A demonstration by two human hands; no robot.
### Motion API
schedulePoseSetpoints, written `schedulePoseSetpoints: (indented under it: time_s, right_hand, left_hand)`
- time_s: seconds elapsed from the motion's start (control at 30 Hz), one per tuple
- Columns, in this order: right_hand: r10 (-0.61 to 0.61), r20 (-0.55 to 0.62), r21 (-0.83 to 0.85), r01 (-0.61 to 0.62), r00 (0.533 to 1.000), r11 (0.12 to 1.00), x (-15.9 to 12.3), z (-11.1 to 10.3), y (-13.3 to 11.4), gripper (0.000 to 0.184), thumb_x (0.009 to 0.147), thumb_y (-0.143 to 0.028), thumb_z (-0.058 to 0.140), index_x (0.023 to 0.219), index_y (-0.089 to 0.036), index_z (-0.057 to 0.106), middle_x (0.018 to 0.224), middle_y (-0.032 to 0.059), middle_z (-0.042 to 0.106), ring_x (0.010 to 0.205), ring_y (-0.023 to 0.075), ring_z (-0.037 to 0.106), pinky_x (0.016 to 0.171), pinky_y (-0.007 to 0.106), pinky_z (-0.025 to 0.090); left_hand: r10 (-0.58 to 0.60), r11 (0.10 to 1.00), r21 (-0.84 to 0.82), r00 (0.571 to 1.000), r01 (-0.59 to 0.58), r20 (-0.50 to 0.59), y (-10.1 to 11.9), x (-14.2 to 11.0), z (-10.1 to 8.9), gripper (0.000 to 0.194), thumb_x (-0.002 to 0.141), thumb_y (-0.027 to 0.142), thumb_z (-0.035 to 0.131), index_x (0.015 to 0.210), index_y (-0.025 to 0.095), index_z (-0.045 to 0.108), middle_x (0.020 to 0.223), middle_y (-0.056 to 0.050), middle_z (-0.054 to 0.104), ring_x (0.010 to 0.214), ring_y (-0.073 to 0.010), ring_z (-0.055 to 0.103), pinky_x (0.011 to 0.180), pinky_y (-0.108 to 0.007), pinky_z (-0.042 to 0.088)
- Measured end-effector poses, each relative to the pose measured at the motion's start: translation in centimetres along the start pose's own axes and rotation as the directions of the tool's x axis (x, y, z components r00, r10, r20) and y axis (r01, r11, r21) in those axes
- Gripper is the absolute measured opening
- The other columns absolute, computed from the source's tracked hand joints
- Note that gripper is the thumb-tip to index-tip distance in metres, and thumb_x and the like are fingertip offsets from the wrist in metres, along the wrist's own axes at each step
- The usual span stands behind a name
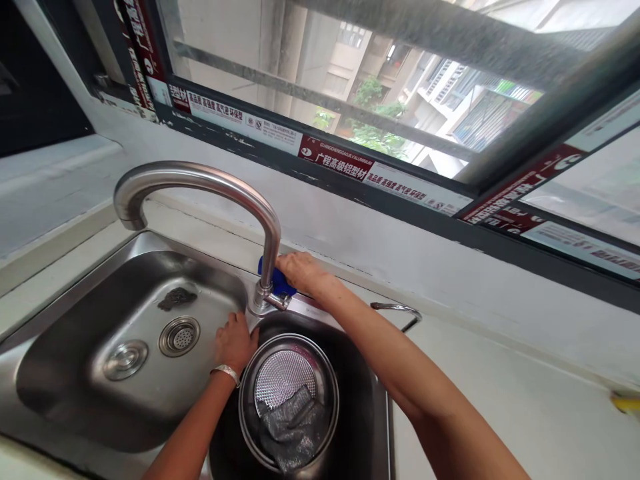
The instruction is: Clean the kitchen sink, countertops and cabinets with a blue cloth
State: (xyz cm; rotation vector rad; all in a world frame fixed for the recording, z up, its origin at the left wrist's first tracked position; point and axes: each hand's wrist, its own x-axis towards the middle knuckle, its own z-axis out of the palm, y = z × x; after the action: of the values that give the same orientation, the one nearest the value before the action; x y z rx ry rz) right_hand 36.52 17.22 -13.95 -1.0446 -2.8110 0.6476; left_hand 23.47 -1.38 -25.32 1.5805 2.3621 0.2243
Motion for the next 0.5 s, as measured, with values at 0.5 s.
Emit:
schedulePoseSetpoints:
  time_s: [0.5]
  right_hand:
    - [0.36, -0.927, 0.367, 0.44, 0.102, 0.819, -13.2, -12.1, -5.9, 0.032, 0.076, -0.035, 0.078, 0.103, -0.026, 0.062, 0.103, 0.0005, 0.067, 0.1, 0.0231, 0.066, 0.104, 0.048, 0.051]
  left_hand:
    - [0.037, 0.999, 0.028, 0.999, -0.037, 0.0, -0.4, 0.6, 0.1, 0.03, 0.095, 0.033, 0.049, 0.11, 0.008, 0.056, 0.113, -0.018, 0.062, 0.101, -0.0316, 0.068, 0.085, -0.042, 0.05]
